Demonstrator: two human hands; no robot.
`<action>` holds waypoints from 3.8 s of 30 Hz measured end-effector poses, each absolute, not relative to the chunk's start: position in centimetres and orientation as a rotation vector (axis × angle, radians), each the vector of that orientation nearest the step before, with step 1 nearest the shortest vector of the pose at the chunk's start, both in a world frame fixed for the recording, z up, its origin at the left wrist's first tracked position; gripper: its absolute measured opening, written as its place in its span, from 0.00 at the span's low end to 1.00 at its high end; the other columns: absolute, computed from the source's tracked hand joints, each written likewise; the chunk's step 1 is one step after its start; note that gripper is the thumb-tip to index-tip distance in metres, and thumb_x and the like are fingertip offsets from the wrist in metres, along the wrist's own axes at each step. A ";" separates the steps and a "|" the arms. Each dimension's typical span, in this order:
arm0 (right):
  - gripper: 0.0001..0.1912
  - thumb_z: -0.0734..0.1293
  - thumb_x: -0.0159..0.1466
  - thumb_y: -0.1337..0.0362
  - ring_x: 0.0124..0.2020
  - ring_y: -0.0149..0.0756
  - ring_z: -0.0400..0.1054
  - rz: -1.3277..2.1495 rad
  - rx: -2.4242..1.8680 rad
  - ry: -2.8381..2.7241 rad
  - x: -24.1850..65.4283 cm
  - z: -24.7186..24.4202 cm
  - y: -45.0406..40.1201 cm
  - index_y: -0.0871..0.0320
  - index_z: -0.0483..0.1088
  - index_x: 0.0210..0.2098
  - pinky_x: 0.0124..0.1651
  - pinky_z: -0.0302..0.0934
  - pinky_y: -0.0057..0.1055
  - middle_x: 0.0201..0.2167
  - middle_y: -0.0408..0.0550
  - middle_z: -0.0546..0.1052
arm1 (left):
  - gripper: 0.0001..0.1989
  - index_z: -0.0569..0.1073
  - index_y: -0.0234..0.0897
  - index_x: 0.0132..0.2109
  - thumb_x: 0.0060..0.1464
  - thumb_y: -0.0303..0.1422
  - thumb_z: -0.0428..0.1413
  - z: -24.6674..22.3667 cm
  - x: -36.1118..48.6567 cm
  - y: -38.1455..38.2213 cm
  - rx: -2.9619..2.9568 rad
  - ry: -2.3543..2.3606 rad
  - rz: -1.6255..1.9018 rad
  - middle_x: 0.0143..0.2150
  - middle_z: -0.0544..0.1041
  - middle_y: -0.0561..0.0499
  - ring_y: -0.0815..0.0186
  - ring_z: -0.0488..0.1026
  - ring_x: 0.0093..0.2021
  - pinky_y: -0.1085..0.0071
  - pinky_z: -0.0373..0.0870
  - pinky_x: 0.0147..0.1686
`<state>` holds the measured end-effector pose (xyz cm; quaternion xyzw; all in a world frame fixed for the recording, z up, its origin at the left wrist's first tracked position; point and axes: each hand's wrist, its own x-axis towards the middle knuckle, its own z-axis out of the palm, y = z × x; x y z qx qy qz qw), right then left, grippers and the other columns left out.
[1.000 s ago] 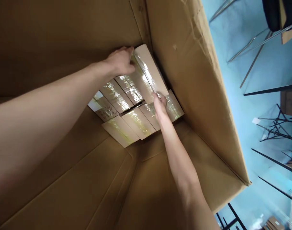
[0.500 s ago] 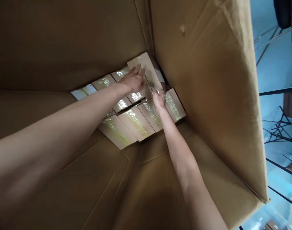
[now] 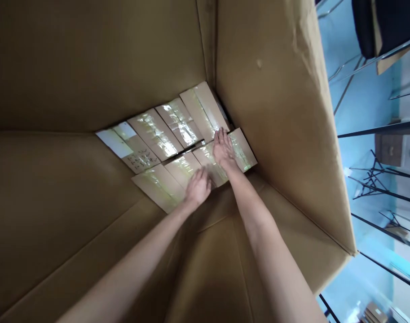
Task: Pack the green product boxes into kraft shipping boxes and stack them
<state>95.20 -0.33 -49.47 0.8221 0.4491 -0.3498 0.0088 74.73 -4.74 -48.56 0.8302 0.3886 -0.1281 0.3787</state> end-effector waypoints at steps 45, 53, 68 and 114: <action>0.16 0.68 0.76 0.55 0.50 0.48 0.86 -1.778 2.631 2.528 54.0 2.6 -29.0 0.49 0.85 0.57 0.57 0.82 0.43 0.49 0.52 0.89 | 0.14 0.84 0.43 0.46 0.72 0.43 0.57 3.2 35.8 -25.5 1.581 1.189 0.845 0.49 0.88 0.45 0.57 0.86 0.51 0.60 0.82 0.55; 0.17 0.69 0.76 0.51 0.53 0.52 0.85 -1.850 1.891 2.779 45.2 5.3 -30.7 0.49 0.85 0.55 0.59 0.80 0.48 0.52 0.55 0.88 | 0.09 0.83 0.43 0.45 0.71 0.38 0.58 6.3 26.9 -33.7 1.358 1.550 1.218 0.47 0.87 0.47 0.60 0.85 0.50 0.63 0.81 0.55; 0.18 0.68 0.77 0.51 0.51 0.50 0.85 -1.810 0.663 2.866 13.4 8.1 -40.4 0.51 0.84 0.56 0.57 0.80 0.45 0.52 0.55 0.88 | 0.08 0.81 0.43 0.46 0.72 0.36 0.58 6.2 2.1 -53.7 0.883 2.004 1.824 0.48 0.85 0.46 0.60 0.84 0.51 0.62 0.81 0.55; 0.08 0.68 0.79 0.61 0.52 0.37 0.82 -0.521 -1.228 1.638 -11.9 -2.9 -81.4 0.54 0.79 0.52 0.58 0.72 0.30 0.50 0.48 0.86 | 0.06 0.82 0.42 0.50 0.70 0.36 0.62 -3.5 6.0 -84.9 -1.842 2.479 1.967 0.47 0.85 0.48 0.57 0.84 0.49 0.61 0.79 0.54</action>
